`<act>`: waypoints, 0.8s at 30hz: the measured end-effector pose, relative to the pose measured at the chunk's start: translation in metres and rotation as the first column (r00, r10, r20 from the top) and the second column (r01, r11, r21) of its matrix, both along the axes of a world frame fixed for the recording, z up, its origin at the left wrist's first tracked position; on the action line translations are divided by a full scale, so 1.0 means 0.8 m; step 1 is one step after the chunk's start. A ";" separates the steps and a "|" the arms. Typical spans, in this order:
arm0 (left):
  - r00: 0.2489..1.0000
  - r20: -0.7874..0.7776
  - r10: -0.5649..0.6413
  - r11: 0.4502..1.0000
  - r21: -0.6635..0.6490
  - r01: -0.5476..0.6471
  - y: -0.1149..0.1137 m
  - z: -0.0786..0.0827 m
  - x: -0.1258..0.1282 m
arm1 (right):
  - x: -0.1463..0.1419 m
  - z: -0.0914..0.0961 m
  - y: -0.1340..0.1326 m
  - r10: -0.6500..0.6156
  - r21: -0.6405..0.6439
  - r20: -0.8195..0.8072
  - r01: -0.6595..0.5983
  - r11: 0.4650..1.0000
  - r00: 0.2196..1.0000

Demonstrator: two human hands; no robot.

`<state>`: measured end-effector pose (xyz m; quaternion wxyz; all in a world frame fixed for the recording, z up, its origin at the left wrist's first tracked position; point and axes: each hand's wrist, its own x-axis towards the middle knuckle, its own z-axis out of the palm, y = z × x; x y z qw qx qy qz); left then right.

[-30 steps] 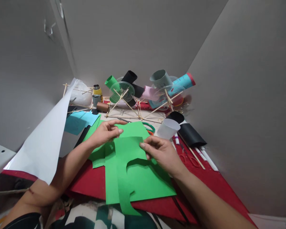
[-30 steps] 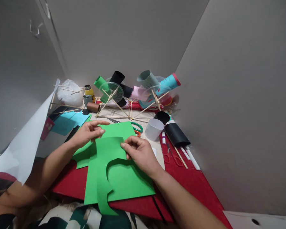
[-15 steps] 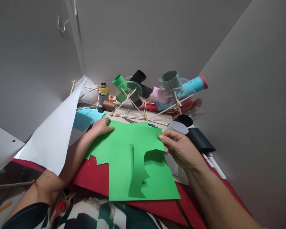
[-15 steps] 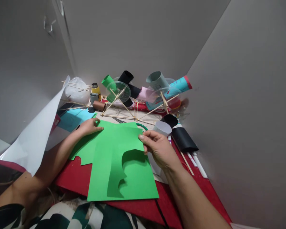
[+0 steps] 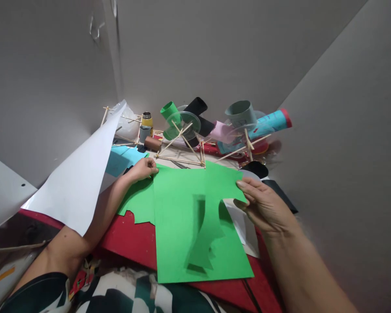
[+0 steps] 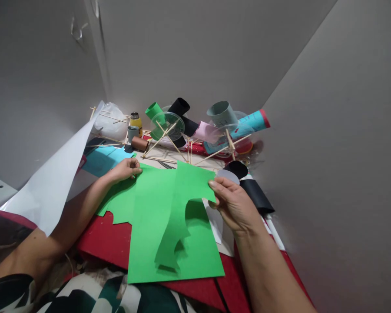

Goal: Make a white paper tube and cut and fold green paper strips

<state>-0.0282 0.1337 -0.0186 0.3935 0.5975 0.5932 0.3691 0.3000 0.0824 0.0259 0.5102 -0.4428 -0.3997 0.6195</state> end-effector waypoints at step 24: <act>0.778 0.616 0.128 0.925 0.208 -0.317 -0.009 0.071 -0.008 | -0.004 0.007 -0.016 0.104 0.145 0.145 -0.126 0.981 0.984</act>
